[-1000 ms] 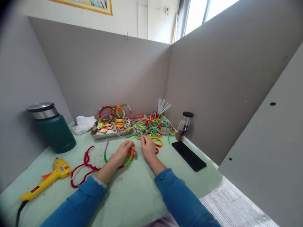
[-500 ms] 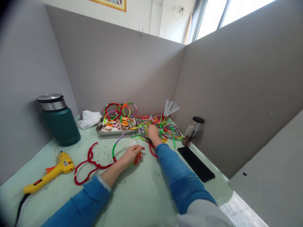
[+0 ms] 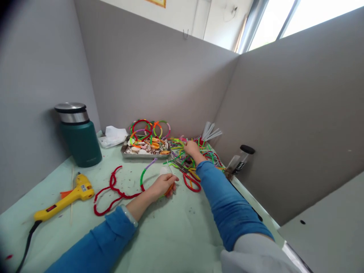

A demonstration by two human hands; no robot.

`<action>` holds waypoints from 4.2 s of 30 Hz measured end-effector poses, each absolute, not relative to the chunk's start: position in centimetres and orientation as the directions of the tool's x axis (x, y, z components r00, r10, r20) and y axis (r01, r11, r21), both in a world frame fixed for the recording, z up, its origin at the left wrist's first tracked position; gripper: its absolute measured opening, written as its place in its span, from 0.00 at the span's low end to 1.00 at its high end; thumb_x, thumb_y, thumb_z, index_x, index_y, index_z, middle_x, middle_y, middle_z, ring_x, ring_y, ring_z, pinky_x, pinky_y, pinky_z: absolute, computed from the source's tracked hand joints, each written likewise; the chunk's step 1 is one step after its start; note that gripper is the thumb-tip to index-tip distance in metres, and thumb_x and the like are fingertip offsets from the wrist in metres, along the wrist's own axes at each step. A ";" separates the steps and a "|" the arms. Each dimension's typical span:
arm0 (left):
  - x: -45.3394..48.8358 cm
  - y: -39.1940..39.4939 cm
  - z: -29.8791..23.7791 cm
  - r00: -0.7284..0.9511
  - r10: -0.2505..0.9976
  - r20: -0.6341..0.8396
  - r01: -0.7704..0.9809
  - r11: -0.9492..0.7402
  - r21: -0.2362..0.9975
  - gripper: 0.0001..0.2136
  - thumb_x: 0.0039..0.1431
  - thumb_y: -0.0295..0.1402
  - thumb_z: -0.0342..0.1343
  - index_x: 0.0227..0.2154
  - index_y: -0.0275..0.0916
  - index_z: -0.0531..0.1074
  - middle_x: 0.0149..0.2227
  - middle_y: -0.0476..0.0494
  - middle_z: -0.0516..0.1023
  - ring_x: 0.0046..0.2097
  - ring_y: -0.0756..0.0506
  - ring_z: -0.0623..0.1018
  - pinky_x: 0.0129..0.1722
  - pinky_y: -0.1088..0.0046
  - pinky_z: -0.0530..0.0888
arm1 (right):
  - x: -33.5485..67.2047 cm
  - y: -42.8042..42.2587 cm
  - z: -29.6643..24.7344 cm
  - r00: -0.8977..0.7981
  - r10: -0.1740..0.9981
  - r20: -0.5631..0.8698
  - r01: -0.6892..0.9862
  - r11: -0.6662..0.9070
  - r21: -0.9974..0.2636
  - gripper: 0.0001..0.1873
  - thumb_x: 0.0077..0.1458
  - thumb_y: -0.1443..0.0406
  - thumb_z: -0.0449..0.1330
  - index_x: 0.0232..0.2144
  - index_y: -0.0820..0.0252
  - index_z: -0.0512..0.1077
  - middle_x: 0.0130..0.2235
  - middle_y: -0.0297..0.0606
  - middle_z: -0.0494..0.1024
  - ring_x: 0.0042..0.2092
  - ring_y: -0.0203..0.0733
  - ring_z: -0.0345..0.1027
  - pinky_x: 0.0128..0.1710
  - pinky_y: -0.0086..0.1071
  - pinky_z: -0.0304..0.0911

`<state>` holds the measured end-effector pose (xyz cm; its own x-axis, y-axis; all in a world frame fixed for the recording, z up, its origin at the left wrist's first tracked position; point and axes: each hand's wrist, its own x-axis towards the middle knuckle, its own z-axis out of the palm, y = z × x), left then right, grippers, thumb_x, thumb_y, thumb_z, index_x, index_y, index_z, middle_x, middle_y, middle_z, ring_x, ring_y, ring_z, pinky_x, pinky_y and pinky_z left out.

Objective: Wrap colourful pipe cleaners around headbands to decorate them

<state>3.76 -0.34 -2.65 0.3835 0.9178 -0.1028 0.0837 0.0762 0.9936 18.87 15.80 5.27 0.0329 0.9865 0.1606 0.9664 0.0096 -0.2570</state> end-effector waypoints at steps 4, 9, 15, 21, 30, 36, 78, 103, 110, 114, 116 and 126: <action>3.8 -0.2 -2.8 0.378 0.920 -0.103 0.085 0.077 0.993 0.12 0.57 0.39 0.44 0.34 0.35 0.65 0.21 0.50 0.69 0.15 0.54 0.66 0.14 0.79 0.61 | 19.8 16.4 9.6 0.082 0.986 0.146 0.914 -0.016 -0.406 0.08 0.49 0.67 0.57 0.28 0.67 0.74 0.19 0.39 0.72 0.22 0.36 0.65 0.24 0.27 0.60; 3.7 -0.4 -2.4 0.383 0.916 -0.122 0.096 0.092 0.991 0.12 0.56 0.39 0.45 0.34 0.35 0.65 0.21 0.51 0.69 0.15 0.55 0.66 0.14 0.80 0.61 | 20.4 16.3 13.1 0.158 0.968 0.196 0.754 0.010 -0.657 0.04 0.50 0.71 0.56 0.26 0.67 0.70 0.15 0.33 0.66 0.16 0.30 0.58 0.19 0.23 0.57; 3.8 -0.3 -2.7 0.380 0.918 -0.113 0.105 0.079 0.991 0.11 0.56 0.39 0.44 0.33 0.36 0.65 0.22 0.50 0.69 0.15 0.55 0.66 0.14 0.80 0.61 | 21.5 16.3 15.7 0.137 0.928 0.345 0.693 0.159 -0.704 0.03 0.50 0.70 0.57 0.30 0.66 0.69 0.19 0.32 0.69 0.19 0.28 0.59 0.21 0.22 0.58; 3.7 -0.4 -2.6 0.382 0.919 -0.097 0.096 0.065 0.993 0.12 0.56 0.40 0.45 0.32 0.36 0.65 0.21 0.50 0.70 0.15 0.55 0.66 0.14 0.81 0.61 | 21.8 16.7 16.4 -0.071 0.973 0.222 0.744 0.200 -0.638 0.08 0.50 0.66 0.60 0.24 0.65 0.68 0.18 0.32 0.69 0.17 0.26 0.56 0.19 0.22 0.54; 3.9 -0.1 -2.9 0.353 0.932 -0.084 0.078 0.060 0.995 0.09 0.57 0.39 0.46 0.30 0.38 0.60 0.21 0.51 0.69 0.15 0.54 0.67 0.13 0.81 0.61 | 21.3 16.1 15.2 -0.020 0.956 0.291 0.472 0.266 -0.840 0.10 0.54 0.63 0.58 0.25 0.64 0.66 0.21 0.34 0.72 0.20 0.27 0.61 0.23 0.21 0.60; 3.8 -0.3 -2.9 0.340 0.936 -0.092 0.065 0.074 0.995 0.11 0.56 0.41 0.47 0.33 0.37 0.61 0.20 0.52 0.68 0.14 0.54 0.67 0.14 0.80 0.62 | 21.0 15.2 13.6 -0.127 0.987 0.098 0.833 0.160 -0.530 0.13 0.52 0.62 0.59 0.22 0.66 0.70 0.17 0.36 0.70 0.19 0.31 0.63 0.24 0.24 0.60; 1.8 0.3 -1.0 0.113 0.967 0.228 0.259 -0.251 0.933 0.14 0.56 0.40 0.45 0.25 0.37 0.69 0.24 0.46 0.70 0.26 0.50 0.69 0.28 0.75 0.66 | 16.2 -0.2 -1.1 -0.540 0.487 0.687 0.575 0.809 -0.122 0.35 0.52 0.73 0.46 0.62 0.63 0.45 0.63 0.46 0.49 0.63 0.45 0.40 0.60 0.50 0.44; 2.0 0.4 -2.2 0.203 0.962 0.180 0.449 -0.255 0.856 0.15 0.50 0.42 0.51 0.26 0.34 0.74 0.17 0.50 0.70 0.20 0.51 0.66 0.23 0.77 0.60 | 16.6 1.8 -2.6 0.088 0.953 0.291 -0.103 0.300 -0.949 0.15 0.47 0.54 0.58 0.23 0.61 0.69 0.16 0.29 0.64 0.18 0.31 0.52 0.18 0.26 0.46; 2.1 0.3 -2.3 0.370 0.914 0.168 0.415 -0.324 0.850 0.15 0.52 0.41 0.49 0.23 0.35 0.73 0.17 0.50 0.70 0.20 0.53 0.65 0.22 0.78 0.60 | 17.2 2.0 -2.7 0.127 0.968 0.217 -0.285 0.245 -0.927 0.17 0.43 0.53 0.61 0.24 0.62 0.71 0.17 0.30 0.67 0.17 0.30 0.52 0.17 0.25 0.45; 2.4 -0.1 -1.9 0.479 0.861 0.171 0.361 -0.371 0.856 0.16 0.53 0.41 0.48 0.20 0.35 0.71 0.17 0.50 0.69 0.20 0.53 0.63 0.22 0.78 0.59 | 17.3 1.9 -2.5 0.093 0.977 0.192 -0.408 0.213 -0.888 0.15 0.42 0.55 0.63 0.25 0.63 0.72 0.23 0.34 0.72 0.18 0.28 0.54 0.17 0.24 0.47; 2.5 -0.3 -1.8 0.514 0.843 0.162 0.335 -0.371 0.866 0.16 0.54 0.41 0.48 0.20 0.35 0.71 0.17 0.50 0.69 0.20 0.53 0.63 0.22 0.78 0.59 | 17.5 1.8 -2.4 0.035 0.983 0.179 -0.451 0.175 -0.875 0.14 0.43 0.57 0.63 0.26 0.63 0.72 0.25 0.35 0.73 0.18 0.27 0.54 0.17 0.23 0.48; 2.3 0.1 -2.1 0.476 0.878 0.056 0.113 -0.124 0.986 0.18 0.49 0.40 0.55 0.39 0.33 0.66 0.29 0.44 0.76 0.16 0.55 0.63 0.14 0.80 0.57 | 18.8 2.0 -2.1 -0.013 0.977 0.211 -0.687 0.144 -0.712 0.09 0.46 0.61 0.62 0.29 0.62 0.71 0.24 0.33 0.71 0.19 0.28 0.55 0.15 0.22 0.48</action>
